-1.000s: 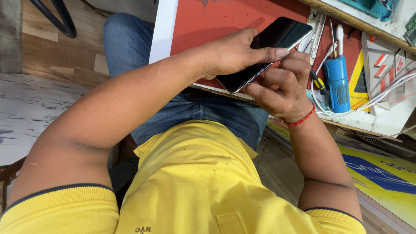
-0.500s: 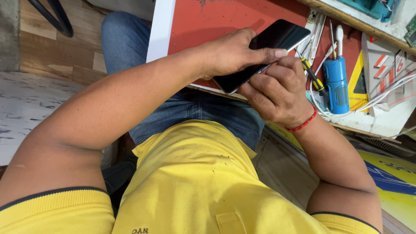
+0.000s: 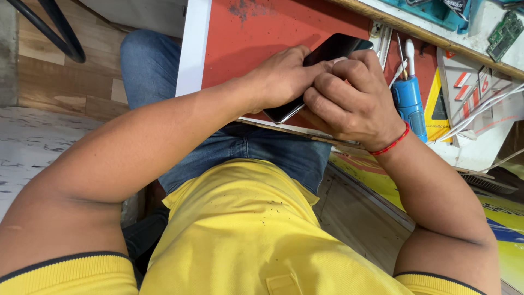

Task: The person uses a screwdriver and a hot air gun to remove screws and pry open the back cover of a smartphone. They then separate the screen assembly from the phone body, exposing the internal components.

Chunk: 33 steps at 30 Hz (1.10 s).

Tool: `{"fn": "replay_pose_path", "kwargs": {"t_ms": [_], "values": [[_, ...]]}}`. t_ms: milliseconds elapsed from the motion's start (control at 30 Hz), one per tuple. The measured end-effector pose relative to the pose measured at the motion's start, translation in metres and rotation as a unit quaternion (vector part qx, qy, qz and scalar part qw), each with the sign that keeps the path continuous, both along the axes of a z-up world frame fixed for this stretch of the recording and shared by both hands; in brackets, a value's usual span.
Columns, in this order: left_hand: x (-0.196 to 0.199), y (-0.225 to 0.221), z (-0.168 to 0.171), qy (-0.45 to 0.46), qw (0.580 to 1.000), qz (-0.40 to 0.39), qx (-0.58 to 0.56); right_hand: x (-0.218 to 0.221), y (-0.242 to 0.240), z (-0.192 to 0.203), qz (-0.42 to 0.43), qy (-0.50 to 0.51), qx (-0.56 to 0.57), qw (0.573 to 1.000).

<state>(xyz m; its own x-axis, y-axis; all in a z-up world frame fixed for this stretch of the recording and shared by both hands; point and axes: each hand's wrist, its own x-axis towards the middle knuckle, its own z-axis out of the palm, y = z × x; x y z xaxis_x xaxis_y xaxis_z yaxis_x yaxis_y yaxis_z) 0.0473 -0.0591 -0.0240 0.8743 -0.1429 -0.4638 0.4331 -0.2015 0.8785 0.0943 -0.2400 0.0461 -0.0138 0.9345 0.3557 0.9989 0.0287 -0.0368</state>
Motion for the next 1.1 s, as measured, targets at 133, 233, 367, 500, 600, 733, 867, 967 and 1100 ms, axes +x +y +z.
{"fn": "replay_pose_path", "kwargs": {"t_ms": [133, 233, 367, 500, 600, 733, 867, 967, 1100], "values": [[0.001, 0.0, 0.001, -0.003, 0.999, 0.019, 0.047, 0.015, -0.009, -0.003, 0.003, -0.023, -0.007, 1.0], [-0.002, 0.008, 0.002, 0.009, 0.995, 0.027, -0.094, 0.031, -0.021, -0.009, -0.018, -0.043, -0.004, 0.999], [-0.005, 0.011, 0.002, -0.048, 0.998, 0.026, 0.026, 0.034, -0.025, -0.023, -0.062, 0.027, 0.081, 0.994], [-0.01, 0.001, -0.008, -0.043, 0.998, 0.028, 0.028, 0.024, -0.029, -0.032, -0.035, 0.022, 0.146, 0.988], [-0.001, 0.004, -0.004, -0.041, 0.998, 0.024, 0.03, 0.017, -0.018, -0.03, 0.015, 0.032, 0.145, 0.989], [-0.006, 0.001, -0.006, -0.058, 0.997, 0.024, 0.041, 0.008, -0.011, -0.03, 0.007, 0.049, 0.13, 0.99], [-0.005, 0.0, -0.008, -0.053, 0.998, 0.01, 0.035, 0.003, -0.011, -0.033, -0.022, 0.057, 0.13, 0.99], [-0.004, -0.001, -0.006, -0.047, 0.998, 0.0, 0.049, 0.002, -0.015, -0.033, -0.046, 0.073, 0.122, 0.989], [-0.004, -0.001, -0.004, -0.045, 0.997, -0.009, 0.064, 0.001, -0.016, -0.033, -0.059, 0.08, 0.12, 0.988]]}}
